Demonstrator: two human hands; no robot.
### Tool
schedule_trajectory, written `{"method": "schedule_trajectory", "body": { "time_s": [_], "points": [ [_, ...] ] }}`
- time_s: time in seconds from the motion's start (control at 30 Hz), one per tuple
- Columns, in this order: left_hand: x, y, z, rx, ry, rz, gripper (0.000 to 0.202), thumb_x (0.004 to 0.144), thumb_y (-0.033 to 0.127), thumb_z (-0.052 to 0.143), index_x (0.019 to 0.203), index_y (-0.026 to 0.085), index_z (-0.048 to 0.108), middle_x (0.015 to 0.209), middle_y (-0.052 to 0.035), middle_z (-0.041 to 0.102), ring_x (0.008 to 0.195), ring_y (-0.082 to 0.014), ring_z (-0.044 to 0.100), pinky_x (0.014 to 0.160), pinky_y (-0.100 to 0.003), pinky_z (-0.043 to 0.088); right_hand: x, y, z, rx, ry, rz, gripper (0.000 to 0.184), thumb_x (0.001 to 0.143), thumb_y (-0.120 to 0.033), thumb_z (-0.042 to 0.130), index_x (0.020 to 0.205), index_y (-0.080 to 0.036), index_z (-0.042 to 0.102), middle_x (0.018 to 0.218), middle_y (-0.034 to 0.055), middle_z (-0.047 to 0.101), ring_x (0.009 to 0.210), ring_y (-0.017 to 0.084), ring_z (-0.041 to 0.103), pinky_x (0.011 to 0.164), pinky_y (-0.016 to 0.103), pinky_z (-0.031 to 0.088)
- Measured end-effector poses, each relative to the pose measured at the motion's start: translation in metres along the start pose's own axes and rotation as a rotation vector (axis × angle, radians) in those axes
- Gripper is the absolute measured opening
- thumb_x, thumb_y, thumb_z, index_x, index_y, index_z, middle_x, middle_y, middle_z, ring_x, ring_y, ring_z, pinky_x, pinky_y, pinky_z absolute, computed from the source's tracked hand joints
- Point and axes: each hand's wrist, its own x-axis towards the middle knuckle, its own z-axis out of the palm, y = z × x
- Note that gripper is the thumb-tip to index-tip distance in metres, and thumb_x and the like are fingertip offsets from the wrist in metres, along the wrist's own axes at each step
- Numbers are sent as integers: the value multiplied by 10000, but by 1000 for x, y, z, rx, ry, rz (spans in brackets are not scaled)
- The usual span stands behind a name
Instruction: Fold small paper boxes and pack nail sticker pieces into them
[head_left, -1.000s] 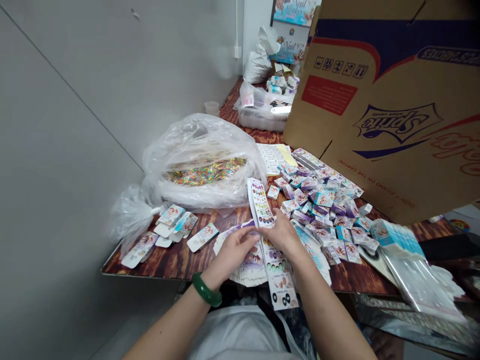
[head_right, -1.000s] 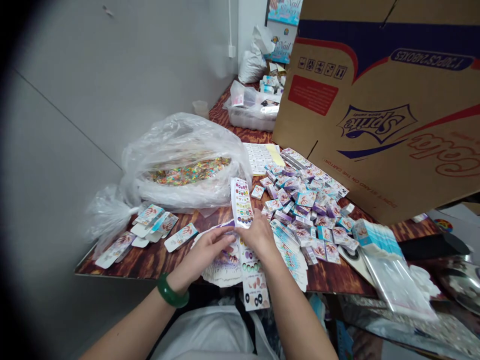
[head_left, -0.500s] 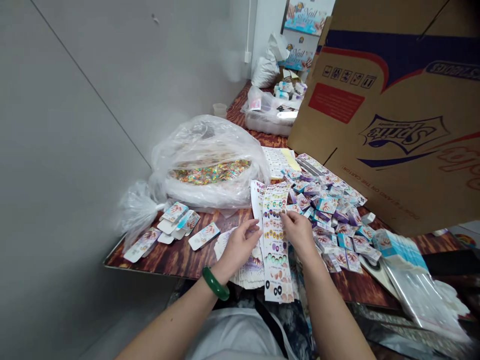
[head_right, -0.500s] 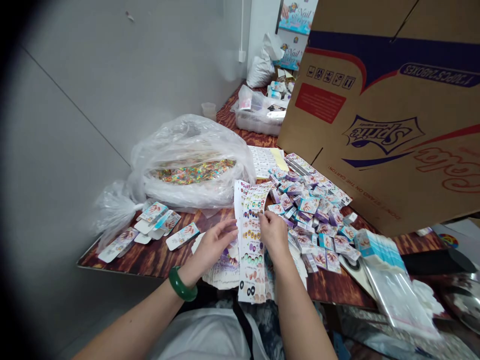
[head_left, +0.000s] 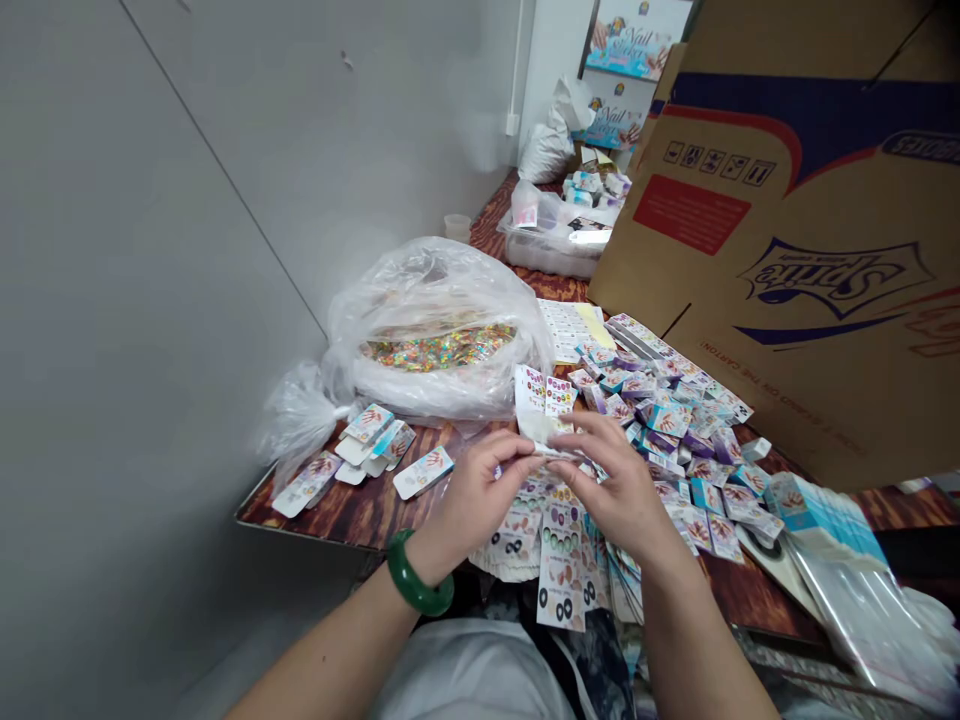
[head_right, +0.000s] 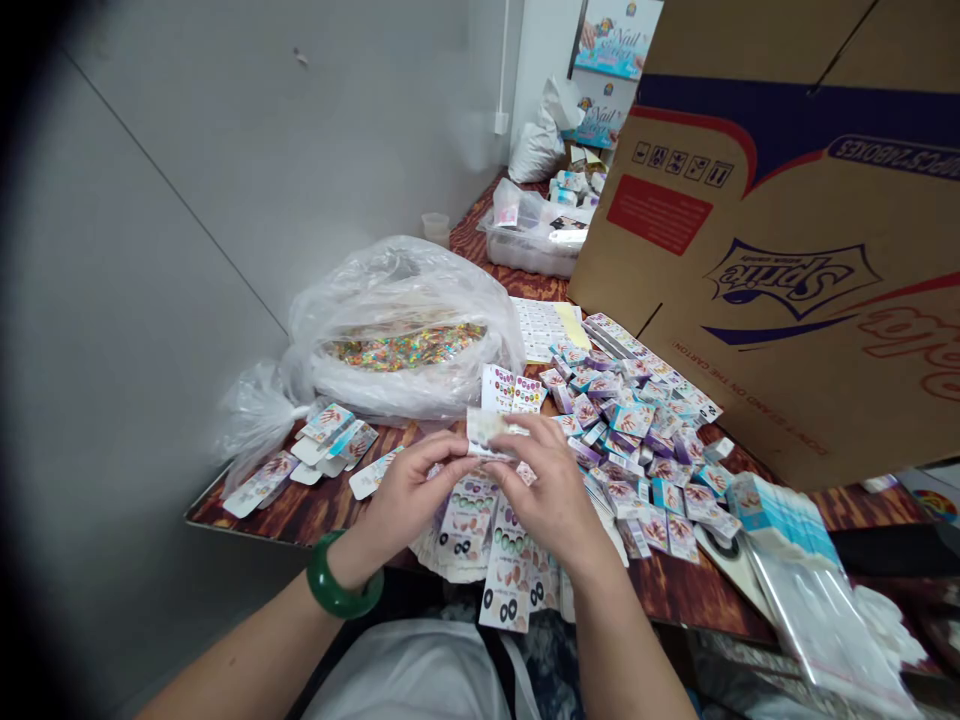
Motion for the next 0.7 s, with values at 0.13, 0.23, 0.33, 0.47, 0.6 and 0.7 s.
{"method": "schedule_trajectory", "body": {
  "time_s": [0.13, 0.23, 0.33, 0.47, 0.6, 0.7],
  "points": [
    [-7, 12, -19, 261, 113, 170, 226, 786, 273, 653, 991, 194, 605, 992, -55, 589, 962, -190, 525, 858, -319, 402, 0, -4, -4, 229, -32, 165, 120, 830, -295, 591, 765, -198, 620, 724, 13, 611, 706, 165, 565, 674, 303, 441],
    [-8, 10, -31, 204, -78, -14, 194, 789, 326, 639, 918, 183, 616, 894, -36, 617, 852, -177, 544, 782, -300, 419, 5, 4, 0, 418, 76, 340, 186, 793, -365, 623, 741, -190, 584, 673, 2, 586, 612, 153, 544, 584, 285, 441],
    [-8, 2, -35, -36, -193, -285, 225, 812, 371, 585, 741, 158, 598, 674, 9, 561, 617, -121, 496, 587, -240, 395, 12, 11, 8, 227, 271, 313, 179, 777, -358, 626, 812, -185, 593, 782, 47, 627, 719, 201, 581, 643, 337, 473],
    [-7, -7, -32, -189, -34, -374, 207, 773, 354, 618, 750, 150, 598, 672, 15, 551, 607, -114, 489, 578, -233, 392, 8, 5, 25, -123, 193, -63, 351, 778, -297, 644, 1100, -176, 575, 1124, 129, 612, 1077, 270, 526, 918, 440, 408],
    [-8, -7, -33, -20, 21, -155, 131, 769, 301, 631, 762, 171, 649, 827, -26, 584, 822, -166, 549, 794, -297, 421, -2, -5, 40, -20, -55, -116, 250, 815, -262, 609, 1057, -198, 609, 1005, 82, 673, 943, 231, 596, 835, 369, 447],
    [-9, -7, -38, 190, 112, -21, 181, 739, 273, 671, 907, 206, 657, 1053, -58, 589, 1043, -216, 514, 929, -348, 373, -2, -5, 44, 189, -15, 88, 109, 833, -252, 566, 879, -194, 646, 827, 39, 682, 777, 186, 610, 721, 297, 450]
  ]
}}
